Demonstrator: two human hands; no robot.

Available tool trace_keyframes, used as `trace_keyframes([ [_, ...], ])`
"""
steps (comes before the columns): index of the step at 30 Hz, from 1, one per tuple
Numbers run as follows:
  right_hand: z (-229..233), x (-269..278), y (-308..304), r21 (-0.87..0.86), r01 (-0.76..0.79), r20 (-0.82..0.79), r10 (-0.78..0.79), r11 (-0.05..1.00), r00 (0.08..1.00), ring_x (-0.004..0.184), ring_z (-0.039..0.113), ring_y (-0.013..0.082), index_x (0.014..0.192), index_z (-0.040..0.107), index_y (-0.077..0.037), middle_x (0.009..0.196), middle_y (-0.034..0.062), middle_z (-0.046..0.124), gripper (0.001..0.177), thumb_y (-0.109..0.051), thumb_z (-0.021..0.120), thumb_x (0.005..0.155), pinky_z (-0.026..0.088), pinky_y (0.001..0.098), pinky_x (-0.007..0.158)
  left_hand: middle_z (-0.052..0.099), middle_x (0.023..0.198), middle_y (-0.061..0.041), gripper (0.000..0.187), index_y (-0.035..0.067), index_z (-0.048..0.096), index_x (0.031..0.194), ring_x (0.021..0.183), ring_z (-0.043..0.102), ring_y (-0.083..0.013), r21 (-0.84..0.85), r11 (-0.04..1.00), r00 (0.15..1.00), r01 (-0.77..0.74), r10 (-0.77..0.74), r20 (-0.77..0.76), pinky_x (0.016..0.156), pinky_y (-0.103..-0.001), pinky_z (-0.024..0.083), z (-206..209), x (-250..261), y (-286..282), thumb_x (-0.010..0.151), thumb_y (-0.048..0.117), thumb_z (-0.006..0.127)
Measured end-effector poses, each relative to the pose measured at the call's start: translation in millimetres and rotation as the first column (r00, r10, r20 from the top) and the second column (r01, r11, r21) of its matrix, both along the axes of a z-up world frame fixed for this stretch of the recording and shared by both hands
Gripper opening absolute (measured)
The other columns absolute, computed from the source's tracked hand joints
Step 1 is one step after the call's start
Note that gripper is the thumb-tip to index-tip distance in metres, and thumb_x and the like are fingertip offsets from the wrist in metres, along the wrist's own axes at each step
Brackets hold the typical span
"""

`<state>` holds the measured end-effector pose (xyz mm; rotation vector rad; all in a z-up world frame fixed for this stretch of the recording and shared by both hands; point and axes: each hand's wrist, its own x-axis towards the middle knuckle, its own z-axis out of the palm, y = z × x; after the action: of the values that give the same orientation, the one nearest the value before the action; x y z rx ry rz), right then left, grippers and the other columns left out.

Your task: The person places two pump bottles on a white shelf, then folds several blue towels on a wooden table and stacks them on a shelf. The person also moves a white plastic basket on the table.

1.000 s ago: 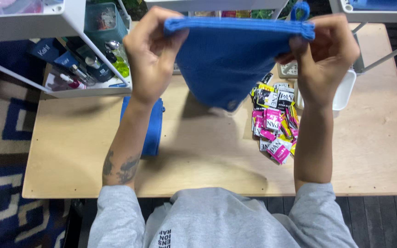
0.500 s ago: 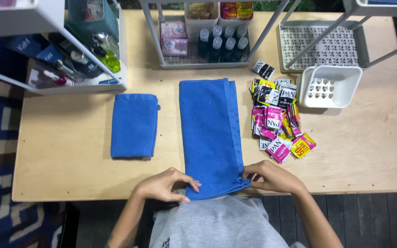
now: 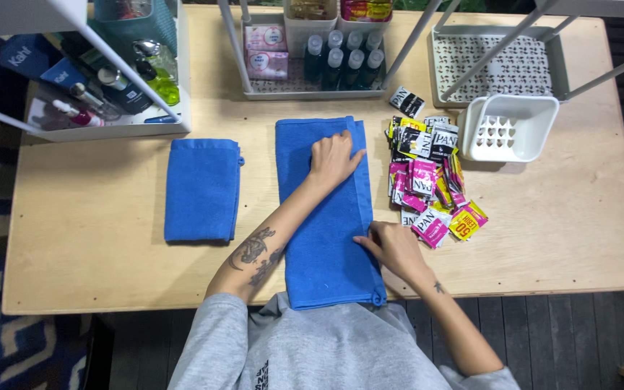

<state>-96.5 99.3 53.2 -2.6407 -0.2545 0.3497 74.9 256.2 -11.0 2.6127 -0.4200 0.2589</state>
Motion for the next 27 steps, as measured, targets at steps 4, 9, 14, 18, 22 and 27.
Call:
trace_keyframes([
  [4,-14,-8,-8,0.100,0.078,-0.054,-0.073,0.992,0.996,0.052,0.066,0.0298,0.071,0.068,-0.004,0.057,0.0109,0.066,0.034,-0.034,0.078,0.084,0.051,0.0429,0.054,0.071,0.076,-0.020,0.031,0.000,0.066,0.088,0.065,0.072,-0.0370,0.004,1.000,0.999,0.014,-0.014,0.032,0.056,-0.048,0.058,-23,0,-9,0.082,0.030,0.072],
  [9,-14,-16,-11,0.213,0.061,0.018,-0.066,0.975,0.998,0.051,0.068,0.0264,0.071,0.067,-0.003,0.057,0.0100,0.066,0.023,-0.022,0.074,0.082,0.054,0.0395,0.055,0.071,0.088,-0.020,0.025,0.001,0.065,0.094,0.071,0.072,-0.0368,-0.042,0.998,0.997,0.051,-0.049,0.058,0.058,-0.049,0.057,-11,-8,-16,0.087,0.026,0.068],
  [14,5,-18,-12,0.108,-0.055,0.046,0.050,0.993,0.998,0.062,0.068,0.0317,0.077,0.067,-0.001,0.070,0.0139,0.069,0.024,-0.021,0.076,0.087,0.053,0.0421,0.060,0.063,0.105,-0.023,0.050,-0.001,0.062,0.101,0.096,0.065,-0.0382,0.030,0.998,0.996,-0.051,0.049,0.075,0.072,-0.053,0.053,17,-22,-24,0.083,0.045,0.070],
  [18,33,-25,-23,0.011,-0.274,-0.121,0.274,0.962,0.954,0.101,0.065,0.0297,0.111,0.067,-0.008,0.111,0.0108,0.068,0.029,-0.020,0.072,0.085,0.052,0.0423,0.087,0.059,0.114,-0.019,0.046,0.001,0.061,0.115,0.107,0.059,-0.0363,-0.196,0.978,0.997,0.075,-0.073,0.017,0.086,-0.052,0.048,29,-37,-8,0.091,0.039,0.071],
  [22,47,-37,-29,0.053,-0.615,-0.096,0.617,0.786,0.781,0.146,0.033,0.0363,0.144,0.052,-0.013,0.157,0.0130,0.038,0.081,-0.012,0.078,0.067,0.030,0.0522,0.114,0.063,0.133,-0.013,0.042,0.007,0.059,0.140,0.129,0.060,-0.0293,-0.246,0.838,0.871,0.486,-0.489,0.054,0.109,-0.044,0.051,37,-100,61,0.102,0.022,0.069],
  [27,30,-50,-31,0.034,-0.644,-0.113,0.644,0.764,0.757,0.153,0.020,0.0342,0.154,0.040,-0.019,0.167,0.0088,0.023,0.100,-0.024,0.085,0.065,0.017,0.0599,0.118,0.041,0.162,-0.015,0.086,0.005,0.043,0.154,0.153,0.032,-0.0303,-0.208,0.749,0.691,0.628,-0.661,-0.293,0.123,-0.053,0.022,46,-184,137,0.089,0.056,0.068],
])
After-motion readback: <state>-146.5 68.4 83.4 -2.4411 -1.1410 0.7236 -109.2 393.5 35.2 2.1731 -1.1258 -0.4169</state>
